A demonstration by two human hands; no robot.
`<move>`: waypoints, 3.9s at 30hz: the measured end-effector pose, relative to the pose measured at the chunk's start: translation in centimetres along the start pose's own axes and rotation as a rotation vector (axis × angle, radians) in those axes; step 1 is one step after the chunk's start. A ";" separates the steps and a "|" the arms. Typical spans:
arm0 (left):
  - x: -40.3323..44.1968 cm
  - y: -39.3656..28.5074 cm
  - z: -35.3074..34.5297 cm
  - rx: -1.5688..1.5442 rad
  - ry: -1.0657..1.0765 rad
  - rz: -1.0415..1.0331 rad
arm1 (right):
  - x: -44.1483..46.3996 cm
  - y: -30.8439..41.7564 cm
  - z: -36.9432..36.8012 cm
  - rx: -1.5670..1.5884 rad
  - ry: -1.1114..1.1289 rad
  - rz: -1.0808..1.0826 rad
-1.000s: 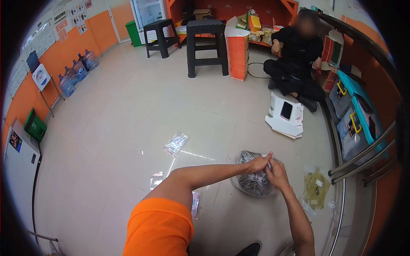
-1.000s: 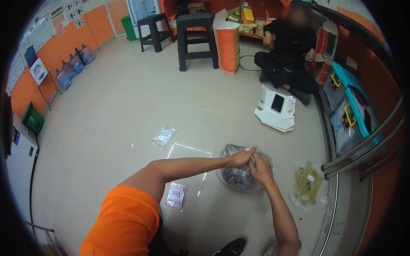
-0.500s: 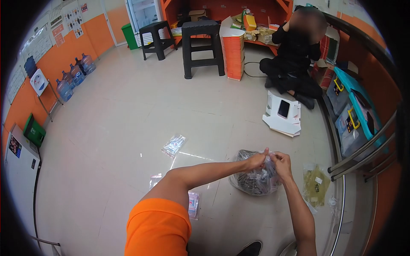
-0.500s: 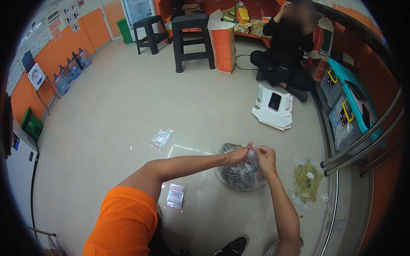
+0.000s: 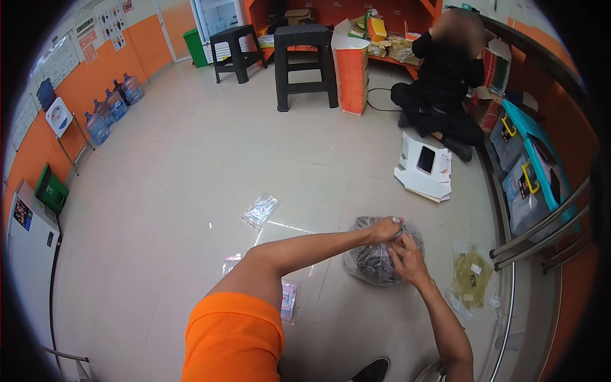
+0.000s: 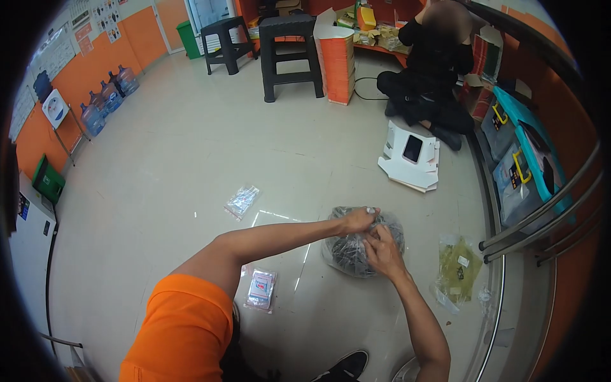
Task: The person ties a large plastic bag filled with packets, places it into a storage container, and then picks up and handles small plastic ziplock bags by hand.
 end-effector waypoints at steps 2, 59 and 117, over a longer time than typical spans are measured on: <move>-1.1 -0.9 -0.5 0.047 -0.003 -0.174 | 0.2 -1.4 0.3 -0.006 -0.082 -0.059; -6.7 1.4 -0.7 -0.038 -0.053 -0.359 | 3.5 0.3 1.7 -0.534 0.454 0.284; -12.9 1.8 0.3 0.162 0.336 -0.249 | -3.3 1.3 0.8 -0.565 0.586 0.227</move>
Point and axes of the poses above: each hand's wrist, its own x-axis towards the middle knuckle, its own z-axis out of the back of the hand, y = z × x, the point moved 4 cm from there along x, towards the middle knuckle, and after that the axes turned 14 degrees about -x, right-handed, at the moved point
